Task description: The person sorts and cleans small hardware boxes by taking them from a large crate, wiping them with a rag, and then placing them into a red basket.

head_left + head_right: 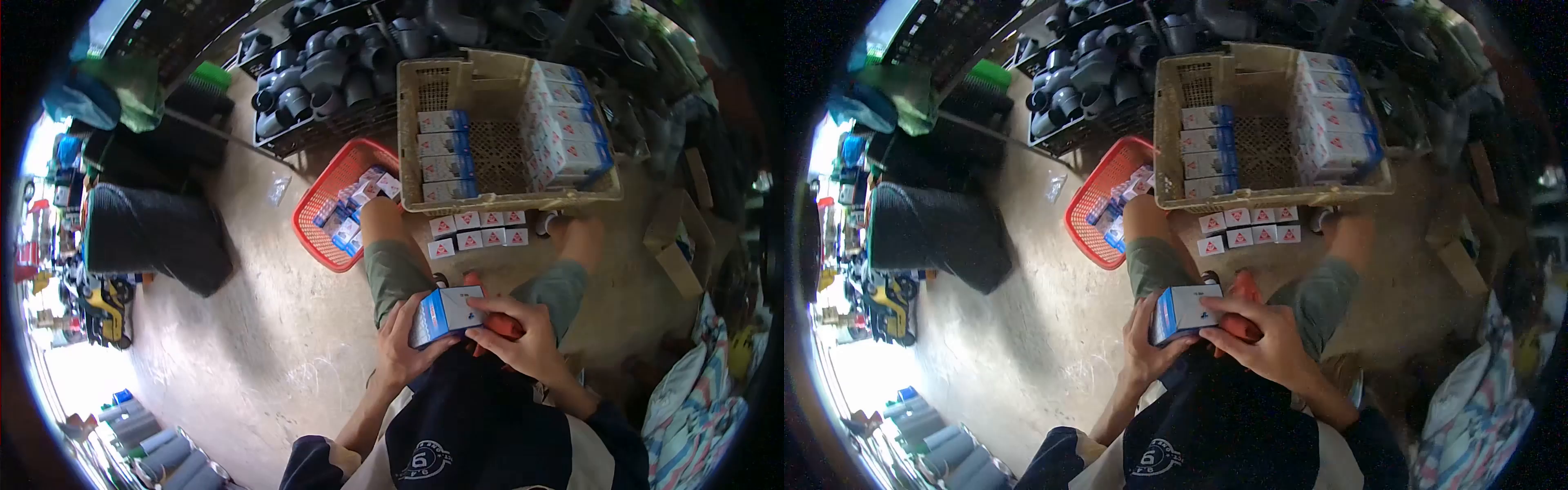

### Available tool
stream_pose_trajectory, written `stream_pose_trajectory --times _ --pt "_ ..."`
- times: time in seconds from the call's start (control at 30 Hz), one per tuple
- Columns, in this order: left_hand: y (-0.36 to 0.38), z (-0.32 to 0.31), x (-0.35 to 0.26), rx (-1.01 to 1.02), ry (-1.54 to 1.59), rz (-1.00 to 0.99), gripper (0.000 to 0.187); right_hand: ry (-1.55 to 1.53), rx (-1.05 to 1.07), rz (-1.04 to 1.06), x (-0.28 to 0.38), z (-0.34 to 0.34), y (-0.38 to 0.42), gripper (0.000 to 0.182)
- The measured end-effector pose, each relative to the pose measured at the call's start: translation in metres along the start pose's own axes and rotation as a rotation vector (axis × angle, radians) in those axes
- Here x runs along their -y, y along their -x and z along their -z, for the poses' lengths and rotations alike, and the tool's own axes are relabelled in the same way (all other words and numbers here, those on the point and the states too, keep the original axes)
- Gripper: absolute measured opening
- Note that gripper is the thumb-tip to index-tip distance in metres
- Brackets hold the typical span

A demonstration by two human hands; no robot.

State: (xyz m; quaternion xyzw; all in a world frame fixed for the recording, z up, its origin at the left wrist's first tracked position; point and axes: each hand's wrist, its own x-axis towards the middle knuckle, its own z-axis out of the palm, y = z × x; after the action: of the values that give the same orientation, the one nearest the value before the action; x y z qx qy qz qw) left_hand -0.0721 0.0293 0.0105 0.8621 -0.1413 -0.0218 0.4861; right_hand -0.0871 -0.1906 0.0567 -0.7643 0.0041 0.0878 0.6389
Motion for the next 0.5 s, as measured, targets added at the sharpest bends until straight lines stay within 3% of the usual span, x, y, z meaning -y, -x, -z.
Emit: stream_pose_trajectory --times 0.13,0.23,0.37,0.4,0.5 --pt "0.019 -0.005 0.040 -0.125 0.416 0.433 0.065 -0.337 -0.052 -0.303 -0.003 -0.003 -0.016 0.035" --pt "0.013 0.017 0.079 -0.359 0.604 0.560 0.052 -0.233 -0.131 -0.338 -0.027 0.008 -0.025 0.032" --pt "-0.013 0.039 0.196 -0.606 0.353 0.507 0.054 -0.231 -0.321 -0.475 -0.082 0.019 -0.021 0.025" --pt "-0.019 0.043 0.231 -0.561 0.280 0.581 0.058 -0.287 -0.350 -0.582 -0.080 0.020 -0.023 0.023" --pt "-0.054 0.036 0.325 -0.470 0.269 0.772 0.069 -0.162 -0.389 -0.618 -0.122 0.027 -0.012 0.021"
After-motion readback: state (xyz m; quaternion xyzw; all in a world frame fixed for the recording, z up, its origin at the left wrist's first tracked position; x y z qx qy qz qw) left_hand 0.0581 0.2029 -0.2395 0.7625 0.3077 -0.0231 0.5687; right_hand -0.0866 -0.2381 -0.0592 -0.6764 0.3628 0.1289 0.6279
